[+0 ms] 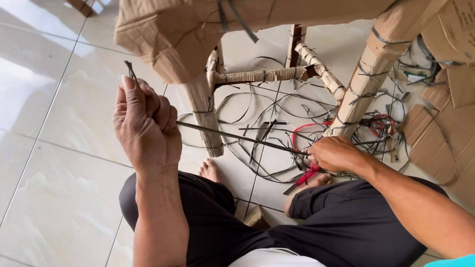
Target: The person secures cardboard packaging to a chair frame using black ties and a small knife to cut them.
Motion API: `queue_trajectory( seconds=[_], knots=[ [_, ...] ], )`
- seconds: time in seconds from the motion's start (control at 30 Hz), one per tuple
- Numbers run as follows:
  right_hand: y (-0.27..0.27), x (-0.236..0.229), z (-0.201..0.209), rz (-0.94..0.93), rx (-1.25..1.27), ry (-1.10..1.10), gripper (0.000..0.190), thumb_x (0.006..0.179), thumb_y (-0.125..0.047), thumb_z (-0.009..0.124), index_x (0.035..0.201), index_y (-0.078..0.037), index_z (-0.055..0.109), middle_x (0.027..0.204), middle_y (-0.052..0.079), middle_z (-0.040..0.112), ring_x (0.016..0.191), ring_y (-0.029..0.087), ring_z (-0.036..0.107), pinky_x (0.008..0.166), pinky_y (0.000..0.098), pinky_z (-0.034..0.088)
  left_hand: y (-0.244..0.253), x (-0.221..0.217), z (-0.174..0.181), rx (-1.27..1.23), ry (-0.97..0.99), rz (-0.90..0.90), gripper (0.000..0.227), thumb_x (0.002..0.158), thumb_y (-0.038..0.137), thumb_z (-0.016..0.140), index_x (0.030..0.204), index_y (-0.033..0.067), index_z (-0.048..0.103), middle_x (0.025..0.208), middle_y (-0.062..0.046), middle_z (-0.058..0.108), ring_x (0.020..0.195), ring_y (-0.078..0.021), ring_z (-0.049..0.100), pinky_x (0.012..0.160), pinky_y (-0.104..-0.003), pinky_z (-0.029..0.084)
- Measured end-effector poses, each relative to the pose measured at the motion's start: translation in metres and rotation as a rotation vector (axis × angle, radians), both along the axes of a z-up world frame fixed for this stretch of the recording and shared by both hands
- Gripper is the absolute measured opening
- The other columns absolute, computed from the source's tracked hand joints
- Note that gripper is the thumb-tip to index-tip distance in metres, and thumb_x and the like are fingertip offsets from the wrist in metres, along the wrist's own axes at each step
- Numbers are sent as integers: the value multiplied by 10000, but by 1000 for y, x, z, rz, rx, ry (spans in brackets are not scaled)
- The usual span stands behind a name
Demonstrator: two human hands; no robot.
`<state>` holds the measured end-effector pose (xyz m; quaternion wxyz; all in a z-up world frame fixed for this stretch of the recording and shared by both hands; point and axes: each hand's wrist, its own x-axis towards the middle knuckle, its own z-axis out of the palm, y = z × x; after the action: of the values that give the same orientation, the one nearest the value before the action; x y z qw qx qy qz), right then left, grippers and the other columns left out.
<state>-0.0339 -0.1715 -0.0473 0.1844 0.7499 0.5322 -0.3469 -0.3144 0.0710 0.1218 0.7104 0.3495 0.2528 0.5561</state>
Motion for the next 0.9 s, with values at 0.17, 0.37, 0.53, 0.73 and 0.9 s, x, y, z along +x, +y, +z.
queue_trajectory(
  seconds=[0.17,0.37,0.53,0.73,0.9],
  knots=[
    [20,4,2,42,30,-77,260,997,-202,537,938,-141,783,819,110,742,885,307,767,855,478,600,-9,-8,-1,15,2,50,281,1063,265,566,849,83,575,596,54,206,410,-49,224,391,-185,232],
    [56,-46,97,-151,800,487,756,929,-303,672,1562,-31,361,1502,289,456,1414,460,397,1185,578,280,-40,39,-31,-38,43,-127,295,1052,290,576,811,120,580,597,81,245,450,-10,265,408,-157,232],
    [83,-95,104,-303,868,832,791,918,-425,619,1567,-90,315,1333,87,649,570,82,465,466,242,375,-52,76,-52,-78,92,-245,306,1058,290,581,847,69,594,595,30,348,463,-67,377,411,-194,335],
    [90,-96,66,-365,825,1285,256,1081,-127,439,981,-21,650,523,61,579,506,134,619,523,255,464,-24,69,-60,136,300,-68,304,1056,293,576,913,38,658,556,-46,493,513,-147,548,500,-245,456],
    [106,-88,34,-572,1011,1269,277,1100,-121,414,1030,18,642,540,45,394,439,165,531,385,262,472,12,81,-86,614,927,585,1049,851,221,876,1588,-73,190,1563,-368,297,1491,-545,290,1277,-571,205]
  ],
)
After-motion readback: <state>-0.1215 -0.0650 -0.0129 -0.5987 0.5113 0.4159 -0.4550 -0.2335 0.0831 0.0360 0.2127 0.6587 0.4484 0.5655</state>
